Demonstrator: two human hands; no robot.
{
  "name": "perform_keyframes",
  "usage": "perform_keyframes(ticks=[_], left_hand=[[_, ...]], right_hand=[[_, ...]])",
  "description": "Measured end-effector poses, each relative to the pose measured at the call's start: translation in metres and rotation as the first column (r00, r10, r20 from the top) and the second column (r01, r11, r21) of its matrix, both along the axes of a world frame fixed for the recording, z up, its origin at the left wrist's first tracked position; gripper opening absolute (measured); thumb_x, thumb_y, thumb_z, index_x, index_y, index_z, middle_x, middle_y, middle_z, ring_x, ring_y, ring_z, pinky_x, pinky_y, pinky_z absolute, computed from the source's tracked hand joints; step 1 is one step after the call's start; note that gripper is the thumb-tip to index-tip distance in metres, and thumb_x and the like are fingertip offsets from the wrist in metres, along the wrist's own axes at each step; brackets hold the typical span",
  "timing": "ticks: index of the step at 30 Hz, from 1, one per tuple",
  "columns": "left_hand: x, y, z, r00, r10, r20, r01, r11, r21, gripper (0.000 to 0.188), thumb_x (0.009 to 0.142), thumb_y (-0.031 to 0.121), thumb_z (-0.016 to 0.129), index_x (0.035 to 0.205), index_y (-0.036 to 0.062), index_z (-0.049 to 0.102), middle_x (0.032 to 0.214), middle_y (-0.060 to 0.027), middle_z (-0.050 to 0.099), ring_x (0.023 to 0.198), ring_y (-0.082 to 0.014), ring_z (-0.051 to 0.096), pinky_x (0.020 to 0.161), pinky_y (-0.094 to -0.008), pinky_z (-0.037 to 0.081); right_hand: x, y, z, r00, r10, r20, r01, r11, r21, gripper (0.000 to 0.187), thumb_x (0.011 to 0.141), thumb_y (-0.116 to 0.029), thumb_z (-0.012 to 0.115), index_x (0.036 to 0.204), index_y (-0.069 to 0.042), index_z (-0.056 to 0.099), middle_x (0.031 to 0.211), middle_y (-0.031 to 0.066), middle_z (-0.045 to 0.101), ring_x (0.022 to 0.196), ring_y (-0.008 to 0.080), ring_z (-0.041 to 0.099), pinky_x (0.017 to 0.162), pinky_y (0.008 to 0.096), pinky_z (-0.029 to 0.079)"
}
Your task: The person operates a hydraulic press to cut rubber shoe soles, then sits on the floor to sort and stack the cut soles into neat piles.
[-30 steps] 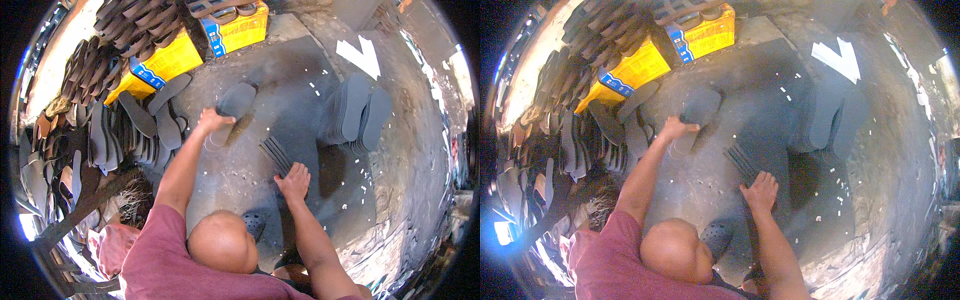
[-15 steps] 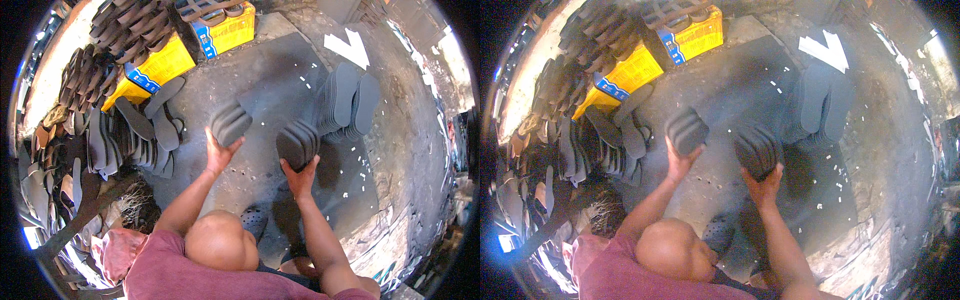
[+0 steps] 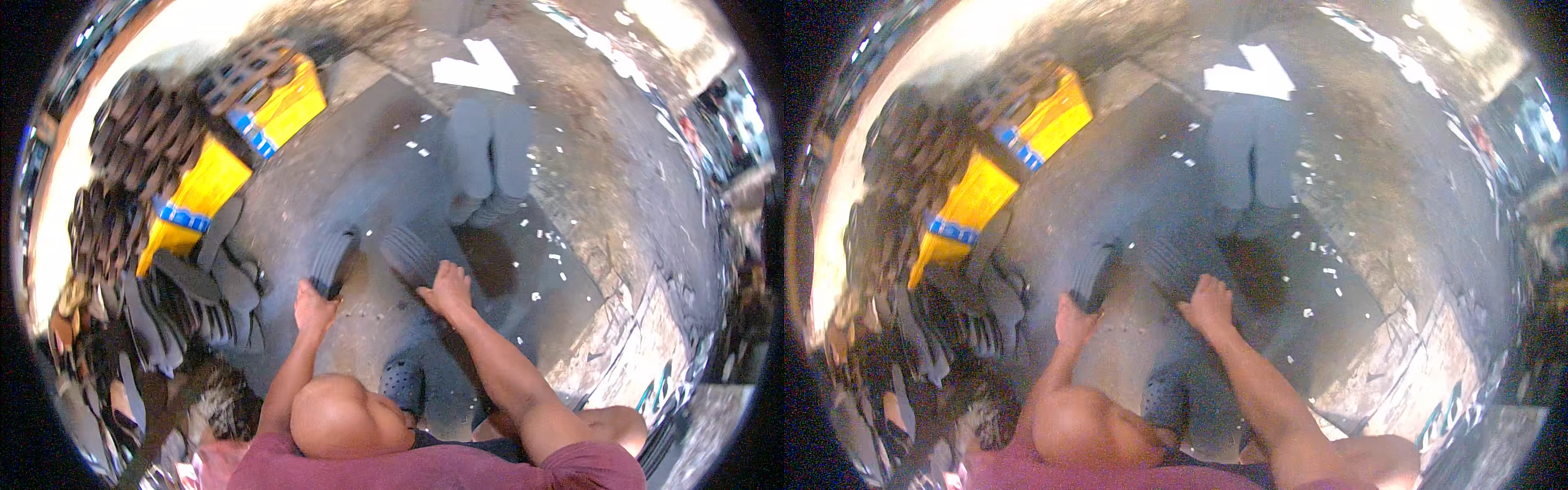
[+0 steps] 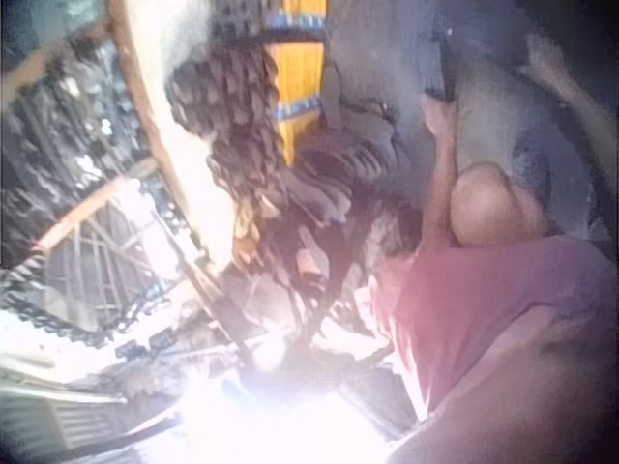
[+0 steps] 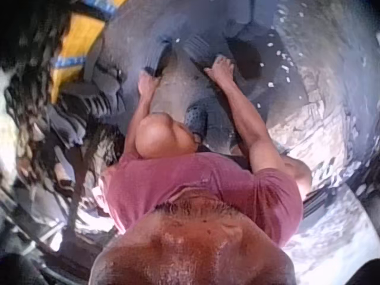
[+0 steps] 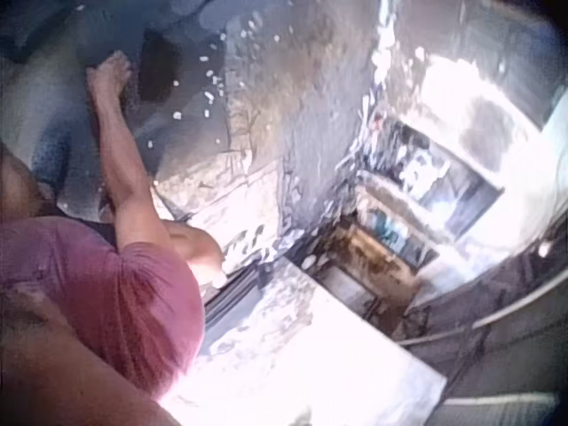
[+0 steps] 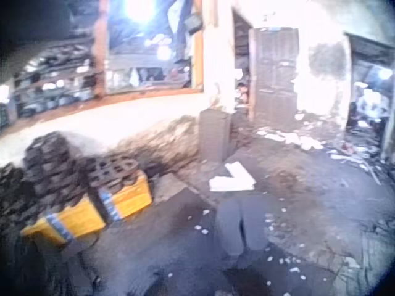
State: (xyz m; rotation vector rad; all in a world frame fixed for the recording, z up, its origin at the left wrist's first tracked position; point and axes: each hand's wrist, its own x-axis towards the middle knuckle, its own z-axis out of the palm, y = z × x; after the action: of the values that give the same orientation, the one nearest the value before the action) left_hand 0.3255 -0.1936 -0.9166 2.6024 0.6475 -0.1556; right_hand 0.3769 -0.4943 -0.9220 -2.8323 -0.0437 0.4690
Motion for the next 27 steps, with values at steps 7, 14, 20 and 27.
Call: perform_keyframes(ticks=[7,14,20,27], left_hand=[[0.140,-0.083,0.140,0.914,-0.040,0.404,0.223,0.881,-0.417,0.093,0.086,0.056,0.081,0.136,-0.0124,0.042,0.128,-0.0387,0.060,0.122,-0.0428,0.063,0.100,-0.0452,0.051],[0.284,-0.207,0.170,0.995,0.064,0.081,0.054,0.348,-0.936,0.097,0.087,0.055,0.080,0.145,-0.0121,0.041,0.138,-0.0271,0.059,0.119,-0.0352,0.064,0.101,-0.0474,0.052],[0.302,-0.246,0.126,0.998,-0.008,-0.062,-0.054,0.397,-0.916,0.095,0.092,0.066,0.066,0.150,-0.0062,0.046,0.146,-0.0240,0.057,0.131,-0.0394,0.058,0.108,-0.0518,0.047],[0.292,-0.259,0.132,0.984,-0.047,-0.169,-0.138,0.386,-0.912,0.114,0.087,0.074,0.066,0.164,0.0016,0.023,0.165,-0.0217,0.036,0.146,-0.0398,0.043,0.115,-0.0580,0.037]], right_hand=[[0.083,-0.063,0.199,0.896,-0.437,-0.071,0.285,0.445,0.849,0.102,0.079,-0.044,0.090,0.147,0.012,0.039,0.140,0.0297,0.057,0.130,0.0355,0.058,0.113,0.0452,0.044],[0.209,-0.148,0.209,0.830,-0.416,-0.371,0.414,0.016,0.910,0.087,0.082,-0.040,0.089,0.134,0.018,0.050,0.121,0.0341,0.065,0.117,0.0374,0.067,0.091,0.0495,0.058],[0.213,-0.127,0.206,0.766,-0.499,-0.406,0.614,0.382,0.690,0.100,0.095,-0.069,0.060,0.149,0.014,0.044,0.155,0.0327,0.046,0.143,0.0460,0.046,0.108,0.0599,0.043],[0.213,-0.135,0.196,0.824,-0.527,-0.208,0.521,0.560,0.644,0.095,0.095,-0.061,0.064,0.153,0.011,0.038,0.157,0.0351,0.041,0.144,0.0512,0.042,0.119,0.0498,0.037]])
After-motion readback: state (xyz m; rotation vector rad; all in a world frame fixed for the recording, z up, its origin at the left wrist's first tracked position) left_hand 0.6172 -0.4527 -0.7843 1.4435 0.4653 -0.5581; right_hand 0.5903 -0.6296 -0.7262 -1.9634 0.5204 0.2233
